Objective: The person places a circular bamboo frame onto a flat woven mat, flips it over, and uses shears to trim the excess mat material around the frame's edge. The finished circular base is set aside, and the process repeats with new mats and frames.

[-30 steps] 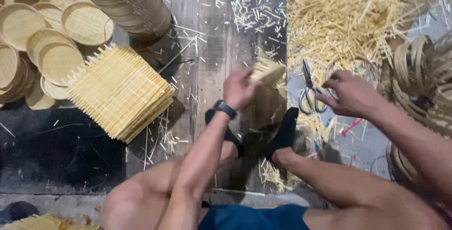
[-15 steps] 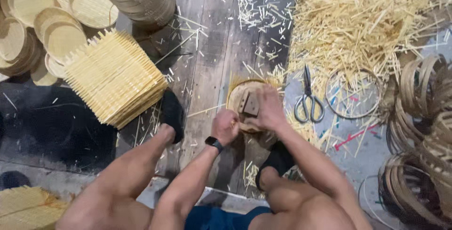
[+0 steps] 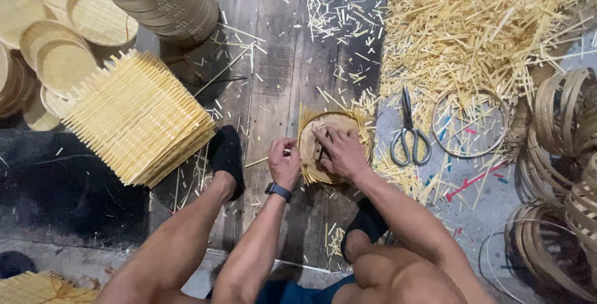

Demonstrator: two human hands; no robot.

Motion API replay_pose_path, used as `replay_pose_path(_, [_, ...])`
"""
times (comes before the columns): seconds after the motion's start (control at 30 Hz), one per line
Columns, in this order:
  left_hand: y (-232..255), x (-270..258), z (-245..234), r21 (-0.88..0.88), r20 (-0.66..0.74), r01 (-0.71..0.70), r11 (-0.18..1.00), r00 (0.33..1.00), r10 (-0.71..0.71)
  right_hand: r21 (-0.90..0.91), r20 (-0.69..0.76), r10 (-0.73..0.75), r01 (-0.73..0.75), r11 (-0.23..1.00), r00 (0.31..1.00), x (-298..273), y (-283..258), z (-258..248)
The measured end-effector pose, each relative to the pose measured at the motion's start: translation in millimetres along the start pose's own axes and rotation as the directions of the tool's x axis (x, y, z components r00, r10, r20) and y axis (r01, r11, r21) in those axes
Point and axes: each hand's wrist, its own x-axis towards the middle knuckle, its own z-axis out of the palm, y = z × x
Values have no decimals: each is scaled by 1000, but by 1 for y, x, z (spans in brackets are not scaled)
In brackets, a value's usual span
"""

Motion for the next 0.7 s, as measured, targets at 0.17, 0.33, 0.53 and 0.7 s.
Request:
replay_pose_path(0.17, [17,19,-18,-19,-114,32,999,993,-34,-37,-24,42,-43,998,999,-4,-2,-20])
replay_pose_path(0.33, [41,40,-41,11,-187,-34,999,982,36,3,-204,106,-108,994,973,-18,-5,-38])
replay_pose_path(0.53, [30,21,3,111,38,63,992,997,-68,260,-74,199,-173,950,977,-15,8,-5])
replay_pose_path(0.7, [35,-7,65,451,312,-34,892,942,-122,573,-306,659,-419,704,688,-54,110,24])
